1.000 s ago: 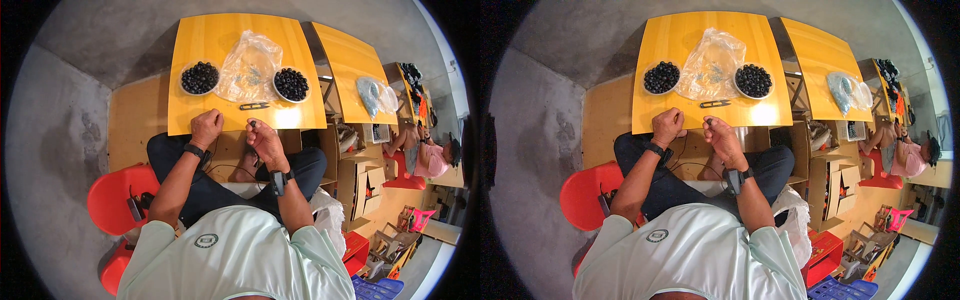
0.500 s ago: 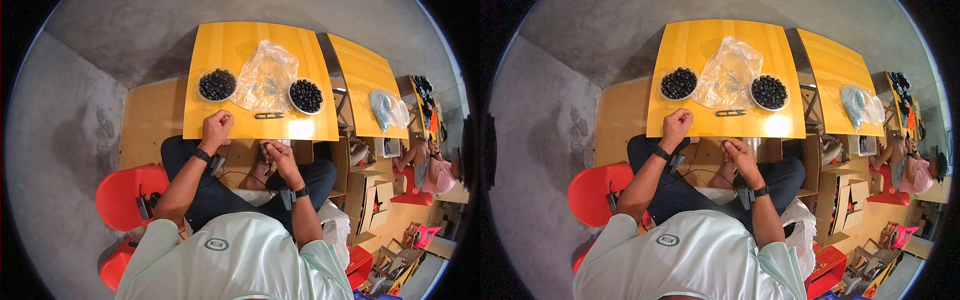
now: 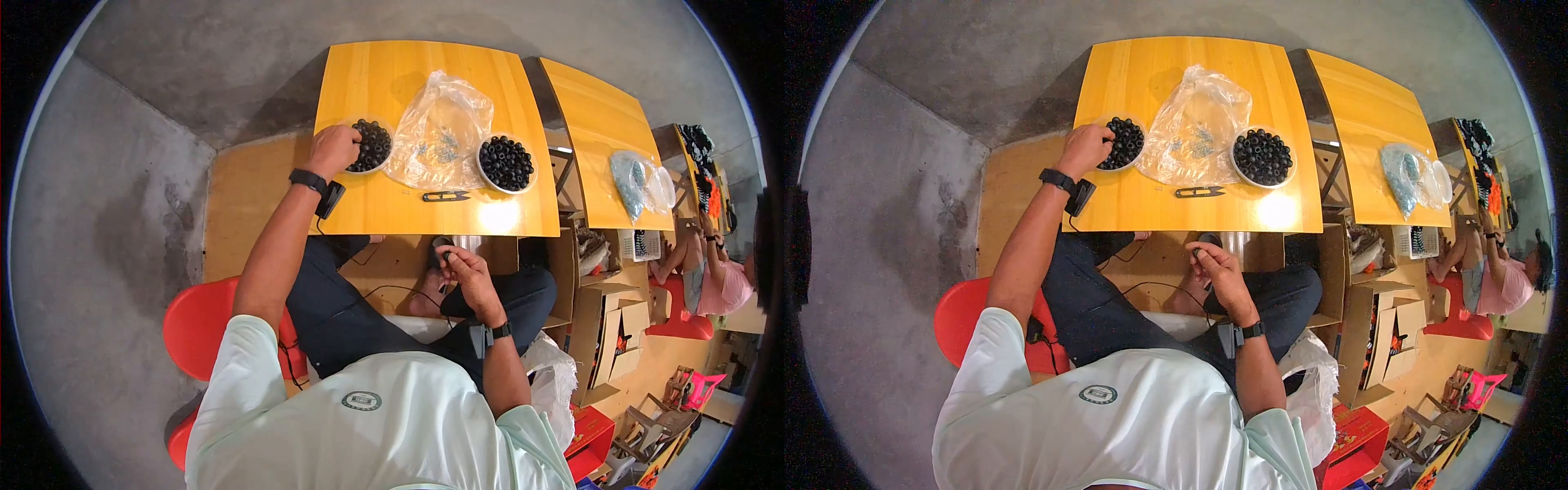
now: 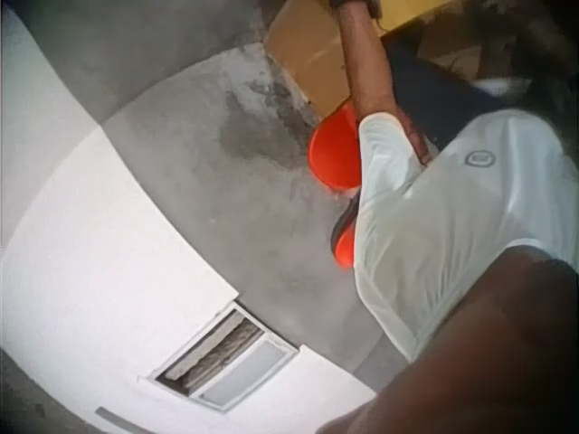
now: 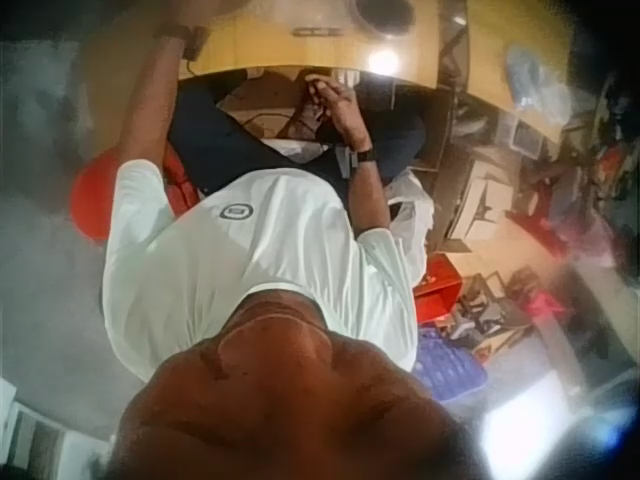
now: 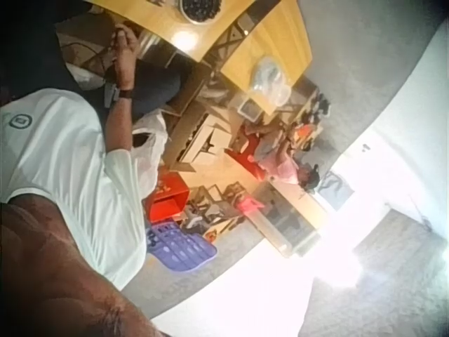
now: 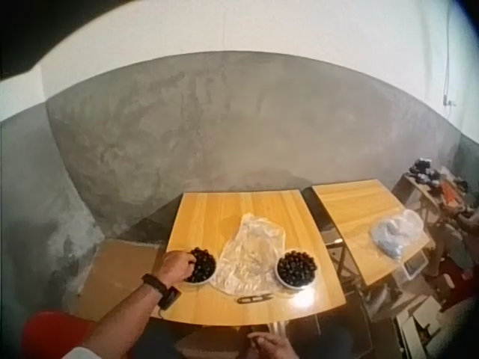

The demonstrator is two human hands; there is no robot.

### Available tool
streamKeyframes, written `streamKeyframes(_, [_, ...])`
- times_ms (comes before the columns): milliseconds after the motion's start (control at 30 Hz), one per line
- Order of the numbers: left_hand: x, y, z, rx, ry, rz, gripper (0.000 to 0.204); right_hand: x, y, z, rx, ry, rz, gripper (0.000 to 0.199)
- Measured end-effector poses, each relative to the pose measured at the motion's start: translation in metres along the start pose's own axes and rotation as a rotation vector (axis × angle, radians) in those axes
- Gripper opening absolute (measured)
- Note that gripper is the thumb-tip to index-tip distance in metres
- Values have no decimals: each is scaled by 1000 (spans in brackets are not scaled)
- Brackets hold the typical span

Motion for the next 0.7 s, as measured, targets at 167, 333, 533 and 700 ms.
streamKeyframes(167, [12,-11,11,27,-245,-294,21,12,10,-6,-23,17,36,25])
streamKeyframes(333, [29,2,-9,45,-306,-166,24,20,16,-6,-24,25,107,26])
streamKeyframes(533, [22,22,-10,-17,-204,61,24,11,17,-3,-33,10,63,24])
streamKeyframes(700, [7,13,-1,34,-189,-36,22,2,18,-3,-42,2,77,23])
Point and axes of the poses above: each hand's wrist, its own z-axis towards the middle knuckle, its own x-axis out of the back of the hand, y = z × x, the point moved 4 cm from there along z, towards the middle knuckle, and after that the axes turned 12 degrees about -x, right-handed, at the moved point
